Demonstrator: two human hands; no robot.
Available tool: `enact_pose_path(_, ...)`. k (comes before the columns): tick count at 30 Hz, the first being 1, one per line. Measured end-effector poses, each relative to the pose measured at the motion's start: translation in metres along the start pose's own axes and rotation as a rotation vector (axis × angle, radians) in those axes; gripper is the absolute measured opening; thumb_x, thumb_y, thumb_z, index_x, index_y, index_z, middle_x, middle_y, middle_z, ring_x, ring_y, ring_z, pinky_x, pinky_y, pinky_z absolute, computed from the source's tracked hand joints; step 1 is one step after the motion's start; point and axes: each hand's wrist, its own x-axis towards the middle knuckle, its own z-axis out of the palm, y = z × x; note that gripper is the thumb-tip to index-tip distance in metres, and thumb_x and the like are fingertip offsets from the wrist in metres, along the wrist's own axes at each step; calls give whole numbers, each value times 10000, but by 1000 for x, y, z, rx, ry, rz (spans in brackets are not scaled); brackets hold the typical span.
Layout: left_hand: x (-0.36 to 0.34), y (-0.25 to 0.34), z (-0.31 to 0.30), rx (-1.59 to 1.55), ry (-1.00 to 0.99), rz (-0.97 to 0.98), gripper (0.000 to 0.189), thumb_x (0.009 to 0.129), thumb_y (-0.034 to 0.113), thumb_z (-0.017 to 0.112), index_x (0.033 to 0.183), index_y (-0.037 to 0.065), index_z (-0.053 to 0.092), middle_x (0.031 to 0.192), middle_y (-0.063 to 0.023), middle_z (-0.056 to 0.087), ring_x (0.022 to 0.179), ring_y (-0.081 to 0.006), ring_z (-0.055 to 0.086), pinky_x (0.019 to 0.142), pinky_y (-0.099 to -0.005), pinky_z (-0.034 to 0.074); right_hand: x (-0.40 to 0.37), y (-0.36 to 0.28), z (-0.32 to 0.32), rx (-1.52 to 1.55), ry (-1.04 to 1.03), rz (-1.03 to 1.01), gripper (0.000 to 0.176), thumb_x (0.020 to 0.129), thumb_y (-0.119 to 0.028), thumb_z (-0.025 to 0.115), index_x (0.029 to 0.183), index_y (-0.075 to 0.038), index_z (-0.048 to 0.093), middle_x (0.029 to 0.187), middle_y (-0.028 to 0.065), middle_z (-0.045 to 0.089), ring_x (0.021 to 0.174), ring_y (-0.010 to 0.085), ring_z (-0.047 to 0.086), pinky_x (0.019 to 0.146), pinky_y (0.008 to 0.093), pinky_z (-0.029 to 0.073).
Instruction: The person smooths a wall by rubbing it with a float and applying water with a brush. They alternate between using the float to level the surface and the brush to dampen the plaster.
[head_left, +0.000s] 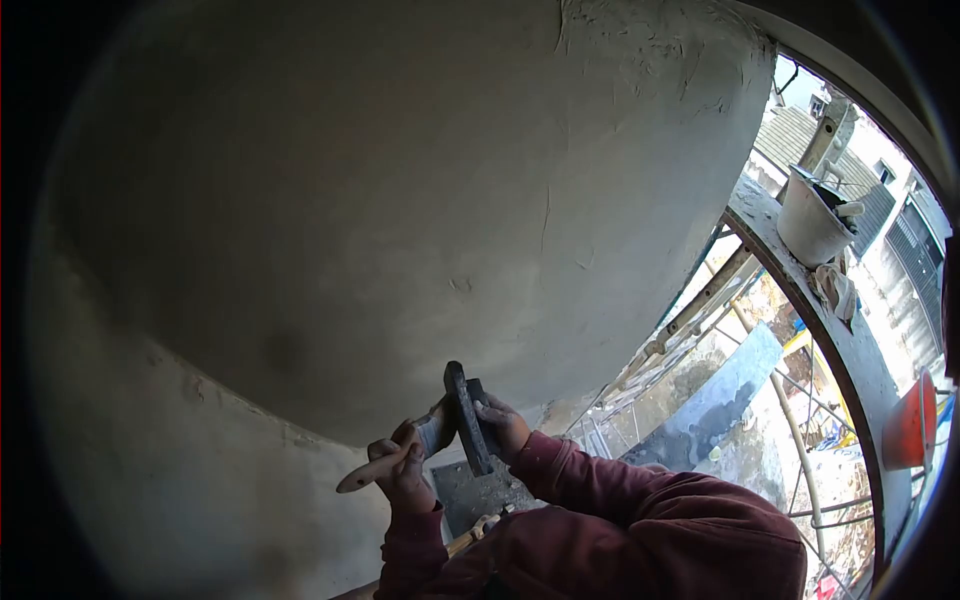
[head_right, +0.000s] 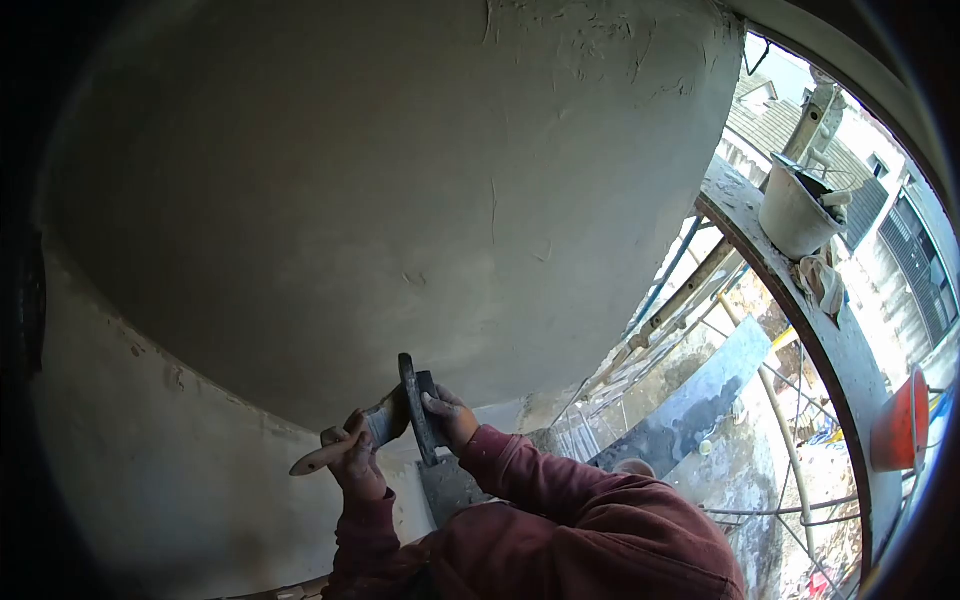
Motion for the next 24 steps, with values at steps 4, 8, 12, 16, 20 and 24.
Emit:
enact_pose_path(4,-29,-6,10,33,-194,-73,302,748,-51,610,902,97,397,1117,-218,559,1068,-263,539,935,-368,407,24,-93,23,-125,6,-538,361,855,-173,570,1166,-41,445,935,26,543,821,106,530,729,262,453)
enact_pose_path(8,-45,-14,-7,39,-128,-147,321,729,-74,602,913,94,399,1104,-215,563,1076,-273,538,944,-375,402,68,-168,31,-1167,429,-1346,472,744,-176,657,1129,-15,437,954,140,517,773,319,551,728,372,477)
enact_pose_path(12,-46,1,-26,74,52,-141,332,718,-27,622,926,108,400,1079,-193,572,1075,-261,529,943,-371,396,101,-131,-18,-1793,410,-1492,510,726,-200,663,1145,-12,439,998,151,505,757,343,565,647,419,501)
enact_pose_path(16,-40,12,-72,69,195,-92,366,710,-11,605,949,148,378,1082,-139,572,1061,-273,530,888,-422,438,94,-152,-25,-1396,728,-1443,548,707,-163,649,1180,1,428,1007,175,518,788,342,570,623,408,510)
enact_pose_path(20,-36,23,-62,77,276,-135,354,720,4,606,941,161,377,1099,-121,568,1057,-275,527,888,-432,444,106,-136,21,-1457,591,-1574,538,729,-164,641,1193,-9,418,993,175,517,786,337,574,593,403,511)
enact_pose_path(24,-32,29,-59,4,199,-63,340,729,16,604,932,158,372,1112,-117,560,1059,-262,515,891,-429,435,101,-146,-16,-1610,520,-1564,529,748,-183,639,1190,0,410,984,176,511,785,343,568,597,409,503)
